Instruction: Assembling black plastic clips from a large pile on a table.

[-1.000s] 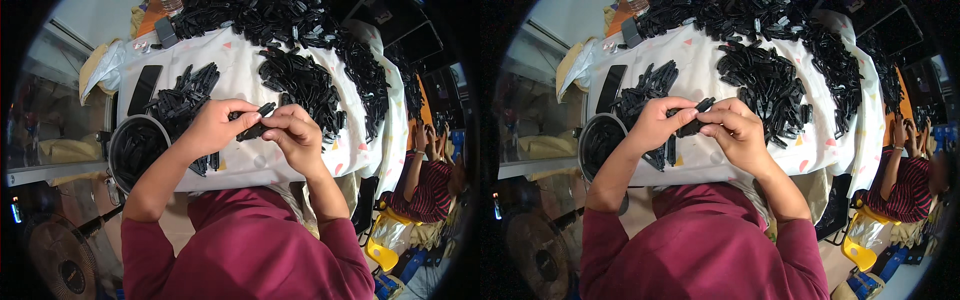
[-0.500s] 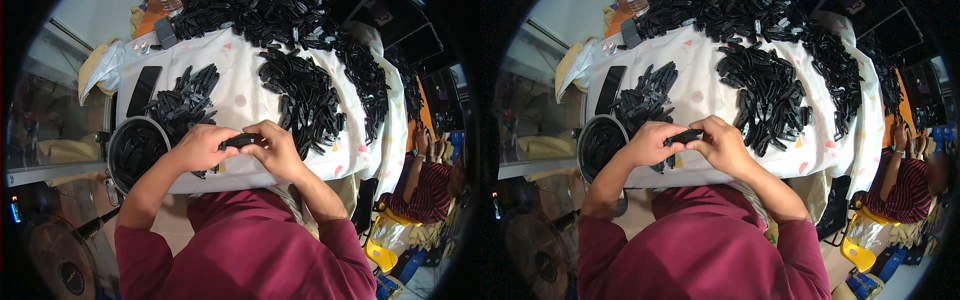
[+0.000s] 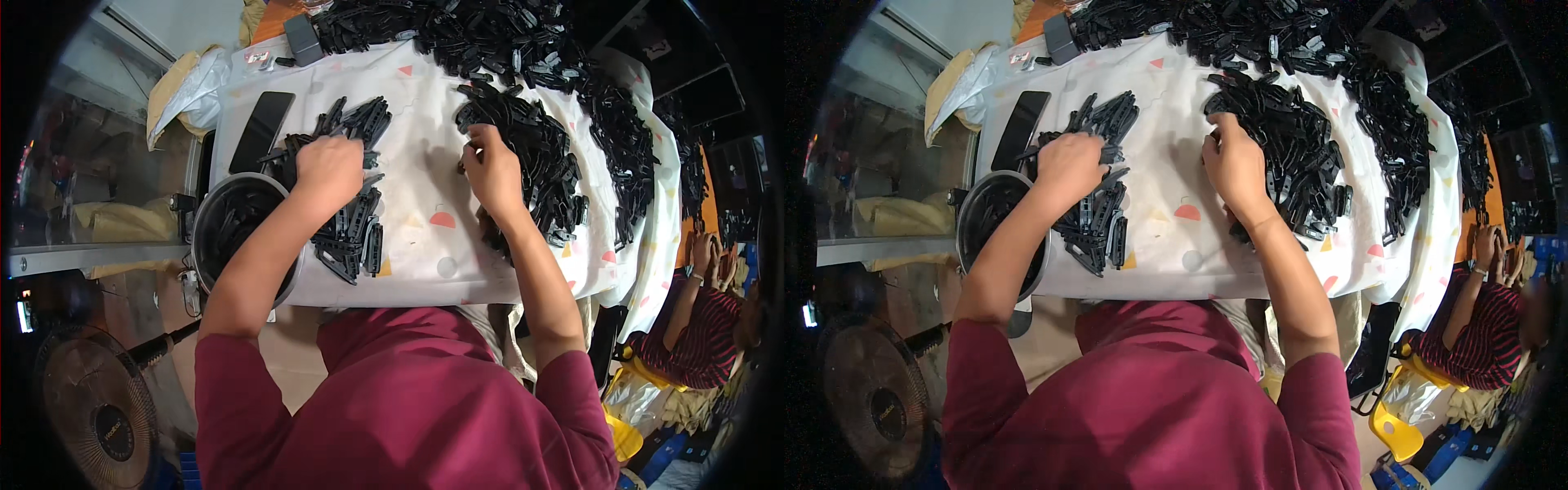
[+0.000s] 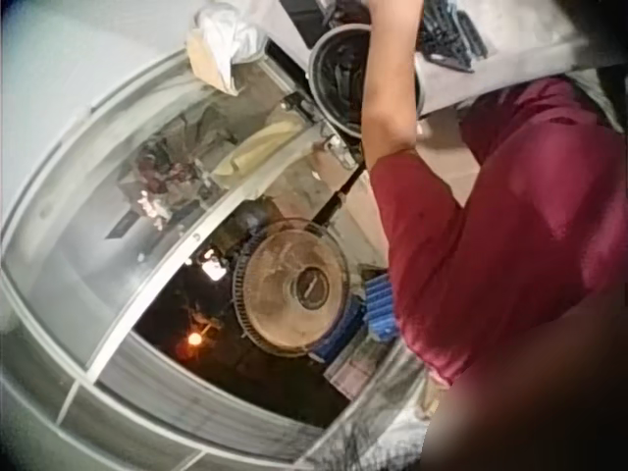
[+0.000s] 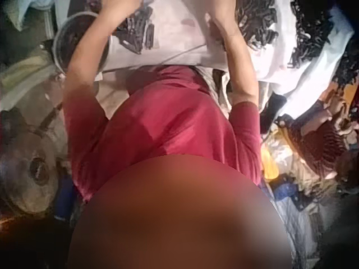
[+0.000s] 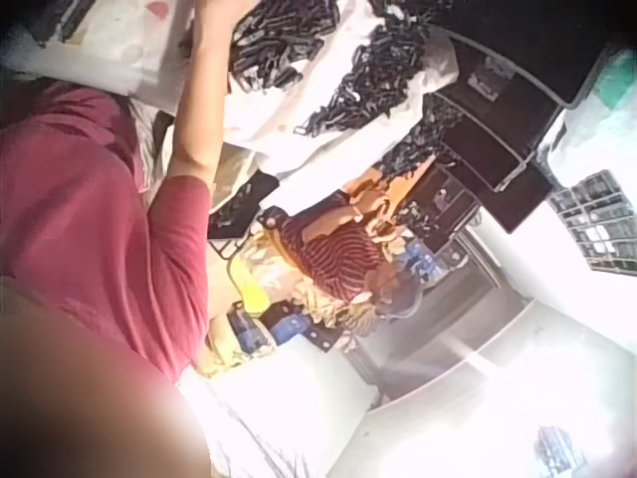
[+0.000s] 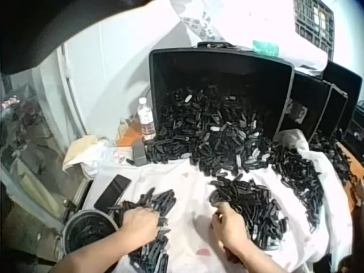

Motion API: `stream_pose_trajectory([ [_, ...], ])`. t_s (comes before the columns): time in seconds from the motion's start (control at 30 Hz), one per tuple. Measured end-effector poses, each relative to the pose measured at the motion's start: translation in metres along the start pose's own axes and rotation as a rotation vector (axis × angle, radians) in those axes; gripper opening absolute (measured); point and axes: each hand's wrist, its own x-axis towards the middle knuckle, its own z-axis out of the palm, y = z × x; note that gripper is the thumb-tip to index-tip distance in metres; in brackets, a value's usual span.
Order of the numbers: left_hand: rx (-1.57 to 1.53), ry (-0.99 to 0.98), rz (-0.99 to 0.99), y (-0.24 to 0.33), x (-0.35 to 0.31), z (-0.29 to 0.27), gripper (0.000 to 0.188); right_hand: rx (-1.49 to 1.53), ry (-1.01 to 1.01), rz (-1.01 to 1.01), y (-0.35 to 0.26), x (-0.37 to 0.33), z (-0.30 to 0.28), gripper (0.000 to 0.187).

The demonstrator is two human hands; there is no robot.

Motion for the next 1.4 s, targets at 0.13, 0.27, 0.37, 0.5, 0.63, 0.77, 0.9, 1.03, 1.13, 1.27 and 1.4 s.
stream_pose_trajectory([
  [0.13, 0.242, -0.237, 0.025, 0.004, 0.005, 0.002, 0.020, 1.068, -0.158, 0.548, -0.014, -0.016, -0.022, 0.018],
  [0.27, -0.051, -0.158, -0.164, 0.009, 0.010, -0.019, 0.021, 1.402, -0.249, 0.586, -0.020, -0.034, -0.033, 0.016],
  [0.37, -0.018, -0.252, -0.159, 0.000, 0.011, -0.017, 0.021, 1.468, -0.225, 0.492, -0.023, -0.038, -0.035, 0.014],
  [0.5, 0.184, -0.295, -0.008, 0.003, 0.008, -0.001, 0.021, 1.445, -0.207, 0.509, -0.027, -0.040, -0.036, 0.012],
  [0.63, 0.117, -0.153, 0.000, 0.013, 0.000, 0.003, 0.024, 1.425, -0.180, 0.550, -0.030, -0.047, -0.039, 0.014],
  [0.77, -0.705, -0.139, -0.035, 0.015, 0.002, -0.007, 0.025, 1.445, -0.168, 0.445, -0.033, -0.051, -0.042, 0.017],
  [0.9, -1.364, -0.556, 0.075, 0.043, -0.009, -0.045, 0.023, 1.093, -0.127, 0.003, -0.048, -0.047, -0.059, 0.015],
  [1.03, -1.234, -0.426, 0.279, 0.038, -0.005, -0.043, 0.023, 0.778, 0.004, -0.155, -0.057, -0.049, -0.067, 0.013],
  [1.13, -1.060, -0.588, 0.297, 0.043, -0.003, -0.060, 0.027, 0.757, 0.118, -0.161, -0.059, -0.056, -0.060, 0.014],
  [1.27, -1.036, -0.444, 0.355, 0.053, -0.016, -0.060, 0.038, 0.632, 0.292, -0.225, -0.055, -0.065, -0.052, 0.021],
  [1.4, -0.775, -0.048, 0.418, 0.055, -0.027, -0.049, 0.032, 0.749, 0.146, 0.028, -0.066, -0.059, -0.059, 0.032],
])
